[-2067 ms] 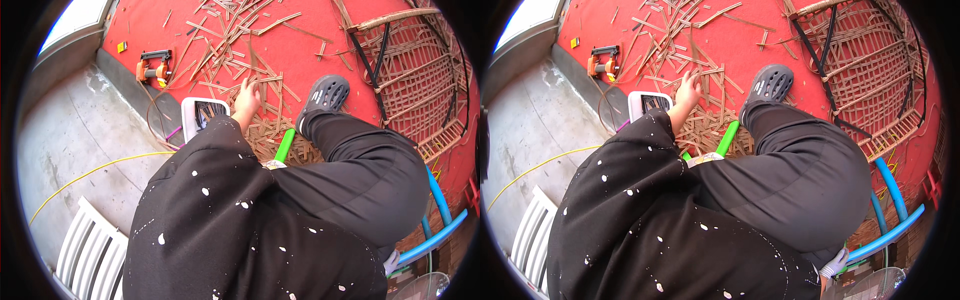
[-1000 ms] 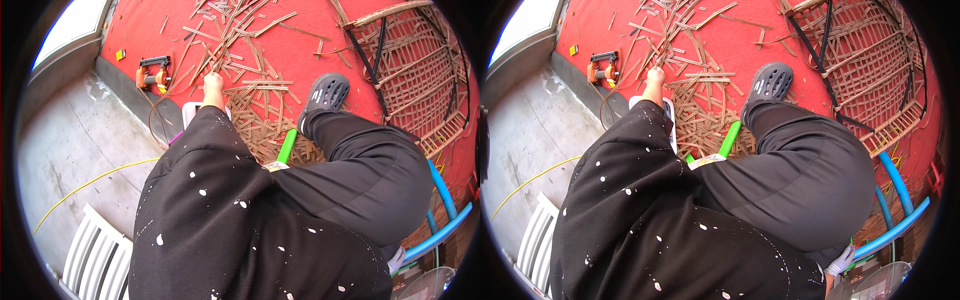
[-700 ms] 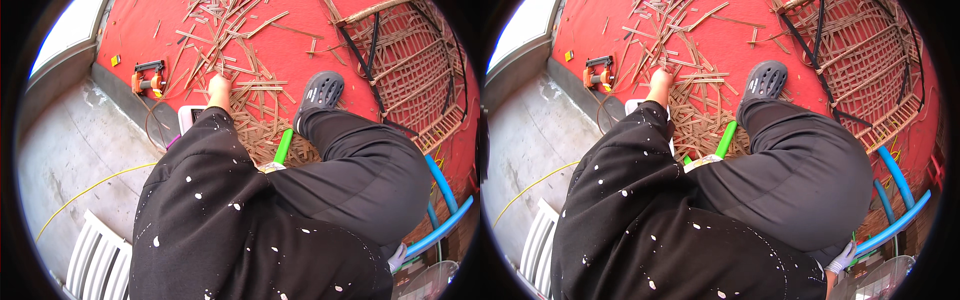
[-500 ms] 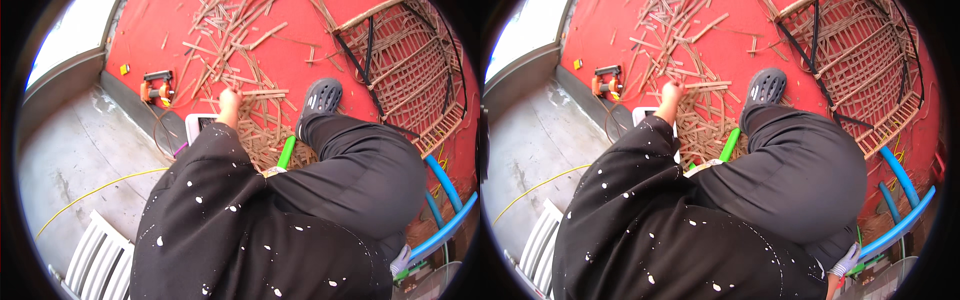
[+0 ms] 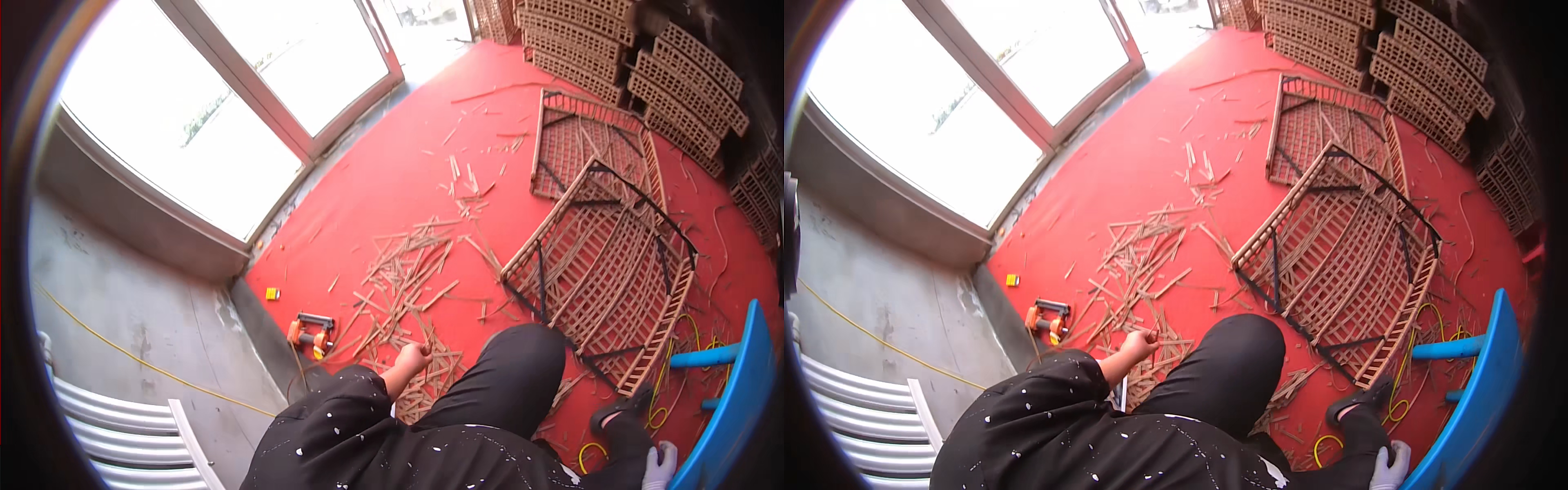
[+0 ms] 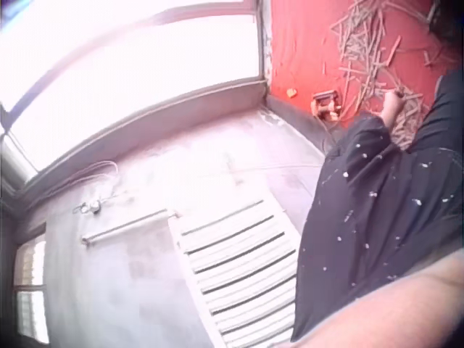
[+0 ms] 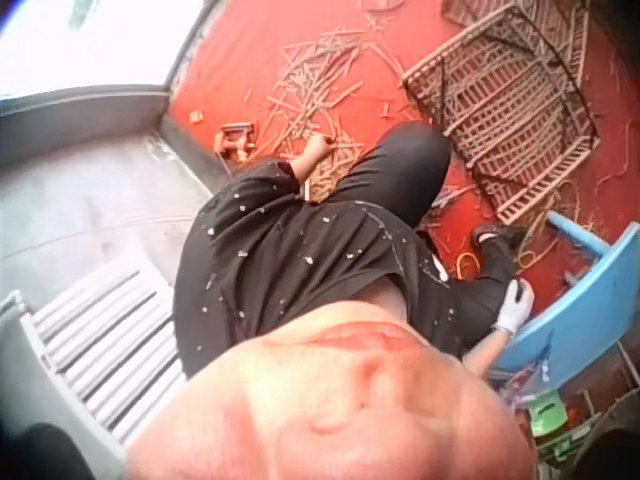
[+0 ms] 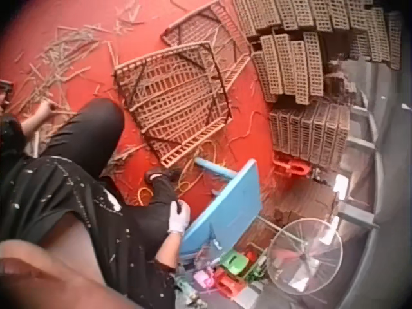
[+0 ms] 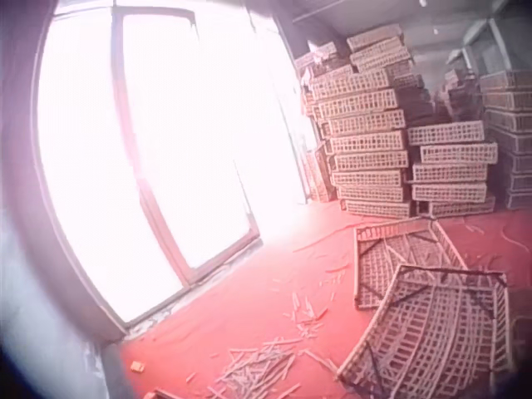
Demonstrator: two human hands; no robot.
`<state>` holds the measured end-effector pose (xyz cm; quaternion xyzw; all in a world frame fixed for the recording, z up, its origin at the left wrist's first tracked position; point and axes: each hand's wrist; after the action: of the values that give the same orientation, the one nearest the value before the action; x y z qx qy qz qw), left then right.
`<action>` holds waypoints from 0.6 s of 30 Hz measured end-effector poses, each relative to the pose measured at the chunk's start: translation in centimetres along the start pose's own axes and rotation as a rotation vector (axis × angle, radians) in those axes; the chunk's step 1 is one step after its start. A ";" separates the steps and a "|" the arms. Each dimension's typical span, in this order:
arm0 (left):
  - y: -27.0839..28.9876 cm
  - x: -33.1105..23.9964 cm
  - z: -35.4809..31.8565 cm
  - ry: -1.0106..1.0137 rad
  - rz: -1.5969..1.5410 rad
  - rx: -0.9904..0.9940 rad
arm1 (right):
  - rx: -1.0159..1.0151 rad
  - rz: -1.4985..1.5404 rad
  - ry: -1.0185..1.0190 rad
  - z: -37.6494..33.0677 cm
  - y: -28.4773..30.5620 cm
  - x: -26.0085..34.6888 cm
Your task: Weaving bamboo strips onto a chair frame and securing them using a nail gun and manual cutting tools.
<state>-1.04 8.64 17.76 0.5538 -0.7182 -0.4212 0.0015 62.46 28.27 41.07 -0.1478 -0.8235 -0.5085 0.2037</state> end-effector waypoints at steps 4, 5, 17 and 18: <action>2.4 -4.6 -2.7 -0.044 -0.004 -0.097 | -0.126 0.070 0.596 -2.8 4.2 14.2; 2.8 -6.4 -2.9 -0.074 0.042 -0.107 | -0.197 0.066 0.630 -4.8 7.0 18.0; 3.7 -10.1 -2.2 -0.483 0.003 -0.247 | -0.738 -0.130 0.315 -27.3 14.1 9.1; 4.0 -10.3 -2.7 -0.461 -0.001 -0.222 | -0.797 -0.173 0.294 -28.7 14.8 8.7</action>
<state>1.09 15.33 26.71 0.4400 -0.6487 -0.6126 -0.1015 66.87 9.31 68.26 -0.0714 -0.5345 -0.8174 0.2025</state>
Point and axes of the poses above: each hand's wrist, its own z-axis towards the middle knuckle, its own y-axis out of the back of the hand, x = y × z, and after that the axes turned 12 degrees about x, right-handed
